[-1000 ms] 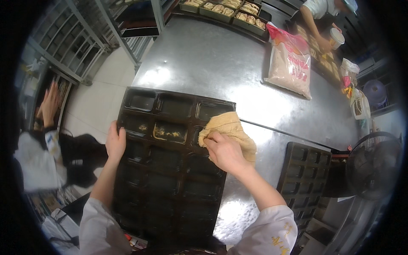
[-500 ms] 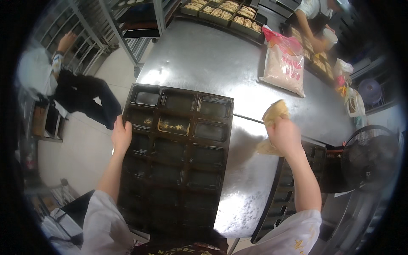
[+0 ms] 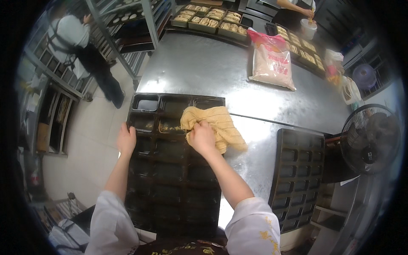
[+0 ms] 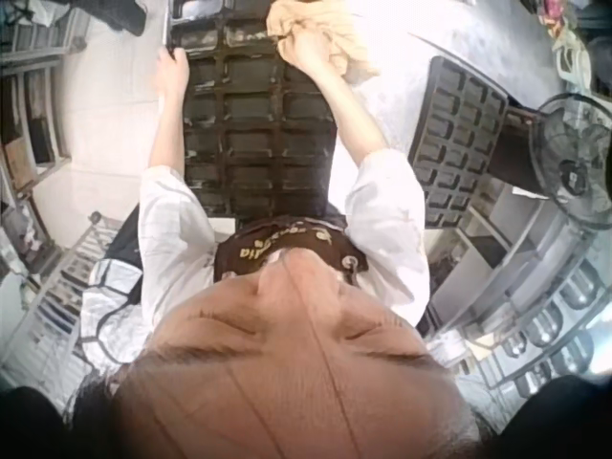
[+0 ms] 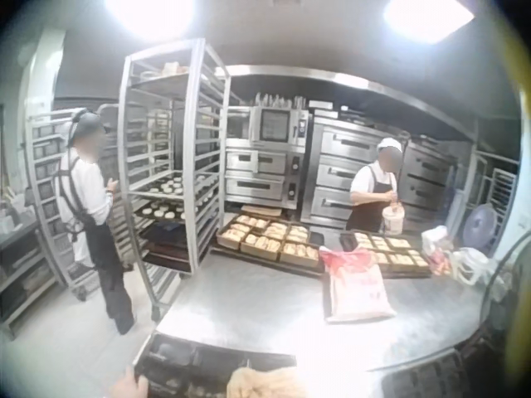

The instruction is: The person wipes a black multi-compartment tray with a cloth, moving systematically across each compartment. Other bakers are visible in the background working at a separate station.

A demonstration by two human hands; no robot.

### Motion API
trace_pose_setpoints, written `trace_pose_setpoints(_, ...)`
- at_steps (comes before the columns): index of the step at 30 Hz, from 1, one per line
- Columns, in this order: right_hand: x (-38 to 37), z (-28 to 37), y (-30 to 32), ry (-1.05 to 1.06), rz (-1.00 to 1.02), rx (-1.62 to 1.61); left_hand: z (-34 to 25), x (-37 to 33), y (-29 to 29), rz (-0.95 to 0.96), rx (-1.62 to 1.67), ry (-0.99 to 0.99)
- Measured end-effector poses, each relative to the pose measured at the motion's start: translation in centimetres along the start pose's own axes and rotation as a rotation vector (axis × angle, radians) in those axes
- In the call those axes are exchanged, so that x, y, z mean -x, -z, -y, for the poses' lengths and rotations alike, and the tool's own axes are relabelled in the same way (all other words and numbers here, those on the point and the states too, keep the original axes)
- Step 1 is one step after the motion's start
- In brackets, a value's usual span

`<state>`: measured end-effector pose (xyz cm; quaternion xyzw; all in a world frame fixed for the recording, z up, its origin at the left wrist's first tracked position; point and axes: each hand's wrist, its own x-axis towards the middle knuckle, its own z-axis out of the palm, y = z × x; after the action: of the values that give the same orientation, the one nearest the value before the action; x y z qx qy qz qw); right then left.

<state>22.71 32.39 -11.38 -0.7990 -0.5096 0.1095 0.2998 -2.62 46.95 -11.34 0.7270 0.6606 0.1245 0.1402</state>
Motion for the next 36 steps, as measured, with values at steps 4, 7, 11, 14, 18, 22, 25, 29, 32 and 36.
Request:
trace_pose_setpoints(4,0.0,-1.2,1.4,0.055,0.134,-0.119,-0.5,-0.1,0.1,0.000,0.036,0.006)
trace_pose_setpoints(7,-0.5,-2.1,2.3,0.106,0.250,-0.110,-0.3,-0.4,-0.4,-0.020,-0.009,-0.020)
trace_pose_setpoints(11,-3.2,0.2,8.3,-0.035,0.746,-0.018,0.7,-0.5,-0.3,-0.033,-0.031,-0.046)
trace_pose_setpoints(14,-1.5,-5.2,12.7,-0.115,0.872,0.342,0.6,-0.6,-0.8,-0.068,-0.012,-0.074)
trace_pose_setpoints(18,0.0,-9.7,20.6,-0.451,0.569,0.842,-0.1,-0.4,-0.8,-0.044,-0.025,-0.032)
trace_pose_setpoints(22,0.4,-7.7,19.9,-0.387,0.185,0.167,0.1,-0.2,-0.6,-0.044,-0.048,-0.006)
trace_pose_setpoints(25,0.8,-4.8,15.3,-0.169,0.164,-0.079,-0.1,-0.4,-0.4,-0.048,-0.067,-0.015)
trace_pose_setpoints(29,0.8,-4.1,7.4,0.253,0.130,0.375,-0.2,-0.6,-1.1,-0.058,-0.027,-0.055)
trace_pose_setpoints(32,-0.2,-1.3,8.3,-0.001,0.449,0.385,0.9,-0.6,-0.8,-0.074,-0.029,-0.060)
trace_pose_setpoints(36,-2.3,-2.8,11.7,-0.181,0.483,0.127,0.0,-0.4,-0.6,-0.040,-0.003,-0.015)
